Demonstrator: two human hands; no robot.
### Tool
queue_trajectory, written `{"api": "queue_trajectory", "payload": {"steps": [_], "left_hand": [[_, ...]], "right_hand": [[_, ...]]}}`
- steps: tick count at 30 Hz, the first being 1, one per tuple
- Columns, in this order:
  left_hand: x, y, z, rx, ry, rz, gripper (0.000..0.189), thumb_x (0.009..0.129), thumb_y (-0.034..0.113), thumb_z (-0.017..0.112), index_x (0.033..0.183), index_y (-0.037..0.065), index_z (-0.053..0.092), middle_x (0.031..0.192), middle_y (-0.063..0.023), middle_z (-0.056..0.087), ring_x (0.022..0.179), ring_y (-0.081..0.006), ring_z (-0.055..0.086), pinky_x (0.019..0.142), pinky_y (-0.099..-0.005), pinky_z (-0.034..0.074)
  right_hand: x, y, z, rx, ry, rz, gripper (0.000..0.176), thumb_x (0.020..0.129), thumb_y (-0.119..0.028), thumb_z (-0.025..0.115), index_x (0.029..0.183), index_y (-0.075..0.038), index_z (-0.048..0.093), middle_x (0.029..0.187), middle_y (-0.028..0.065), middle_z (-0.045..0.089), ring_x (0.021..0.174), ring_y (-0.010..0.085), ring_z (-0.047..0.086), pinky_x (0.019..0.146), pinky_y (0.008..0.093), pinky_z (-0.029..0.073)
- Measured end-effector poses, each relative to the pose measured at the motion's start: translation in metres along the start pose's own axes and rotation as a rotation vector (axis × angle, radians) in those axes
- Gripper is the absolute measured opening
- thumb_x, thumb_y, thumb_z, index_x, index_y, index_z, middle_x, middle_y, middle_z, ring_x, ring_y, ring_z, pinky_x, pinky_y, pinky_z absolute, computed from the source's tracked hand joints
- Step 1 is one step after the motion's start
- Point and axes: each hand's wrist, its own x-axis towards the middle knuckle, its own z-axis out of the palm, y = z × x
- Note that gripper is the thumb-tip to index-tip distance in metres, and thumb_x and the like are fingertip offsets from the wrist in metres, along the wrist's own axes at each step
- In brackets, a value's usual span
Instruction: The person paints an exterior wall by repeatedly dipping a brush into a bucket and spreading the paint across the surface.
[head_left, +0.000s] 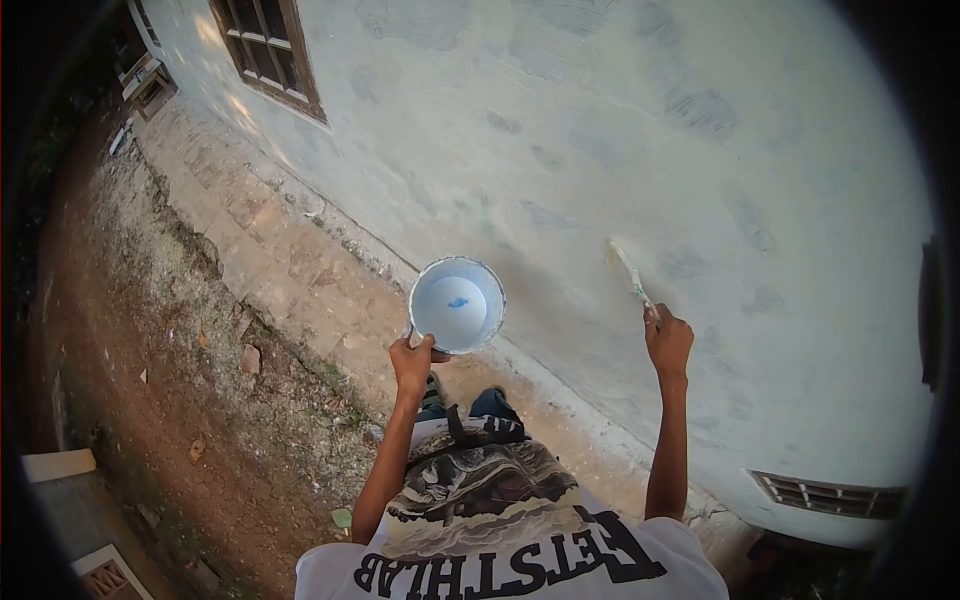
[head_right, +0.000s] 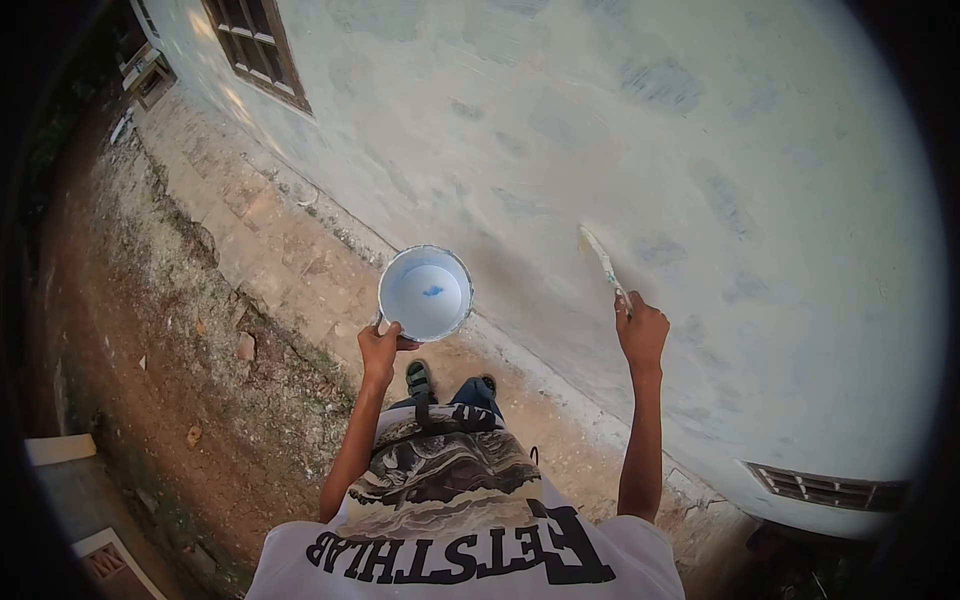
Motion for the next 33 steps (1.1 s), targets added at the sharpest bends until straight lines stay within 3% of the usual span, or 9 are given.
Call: {"api": "queue_trajectory", "payload": {"steps": [2,4,10,22,25,27,33], "left_hand": [[-0.003,-0.001,0.001,-0.024,0.077,-0.022,0.04,0.084,-0.002,0.055,0.117,-0.021,0.041,0.072,-0.0223,0.065,0.053,-0.0283,0.066,0.05,-0.0339,0.058],[-0.005,0.0,0.001,-0.02,0.075,-0.007,0.041,0.084,-0.002,0.055,0.117,-0.022,0.041,0.071,-0.0224,0.064,0.053,-0.0283,0.066,0.05,-0.0337,0.058],[-0.007,-0.002,0.001,0.005,0.052,-0.007,0.044,0.085,-0.001,0.054,0.117,-0.026,0.035,0.074,-0.0271,0.063,0.055,-0.0318,0.067,0.053,-0.0354,0.06],[-0.005,-0.013,0.007,0.032,-0.022,-0.038,0.04,0.085,-0.001,0.054,0.115,-0.024,0.039,0.075,-0.0246,0.064,0.055,-0.0297,0.067,0.051,-0.0347,0.06],[-0.006,-0.014,0.008,0.03,-0.026,-0.033,0.042,0.085,0.0,0.054,0.116,-0.024,0.038,0.074,-0.0243,0.064,0.055,-0.0296,0.067,0.051,-0.0348,0.06],[-0.007,-0.013,0.008,0.035,-0.036,-0.018,0.042,0.086,0.0,0.054,0.116,-0.025,0.038,0.074,-0.0243,0.064,0.054,-0.0297,0.067,0.051,-0.035,0.059],[-0.009,-0.012,0.011,0.055,-0.041,-0.049,0.044,0.085,0.0,0.055,0.117,-0.024,0.038,0.074,-0.0244,0.064,0.054,-0.0305,0.067,0.051,-0.0354,0.06]], "right_hand": [[-0.004,-0.015,0.007,0.049,-0.003,-0.023,0.023,0.089,-0.028,0.059,0.083,-0.006,0.062,0.053,0.0129,0.057,0.049,0.0327,0.058,0.047,0.0419,0.045],[0.003,-0.03,0.031,0.076,-0.02,-0.156,0.024,0.089,-0.029,0.058,0.082,-0.007,0.062,0.053,0.0129,0.057,0.049,0.0317,0.058,0.047,0.0417,0.045],[0.048,-0.052,0.096,0.013,-0.039,-0.227,0.028,0.09,-0.032,0.056,0.079,-0.006,0.06,0.055,0.0133,0.059,0.05,0.0317,0.059,0.047,0.042,0.046],[-0.011,0.021,-0.018,-0.044,-0.004,0.008,0.019,0.088,-0.026,0.06,0.086,-0.007,0.063,0.054,0.0145,0.058,0.05,0.0331,0.059,0.047,0.0414,0.045],[-0.012,0.004,-0.012,-0.012,-0.031,0.005,0.021,0.088,-0.027,0.059,0.085,-0.007,0.063,0.054,0.0139,0.057,0.049,0.0325,0.058,0.047,0.0415,0.045],[0.001,-0.011,0.0,-0.04,-0.051,-0.125,0.024,0.089,-0.028,0.058,0.081,-0.007,0.061,0.054,0.0142,0.057,0.05,0.0326,0.058,0.047,0.0418,0.045],[0.023,0.01,0.002,-0.075,0.038,-0.067,0.027,0.09,-0.029,0.057,0.078,-0.005,0.059,0.056,0.015,0.058,0.051,0.0347,0.058,0.047,0.0418,0.045]]}}
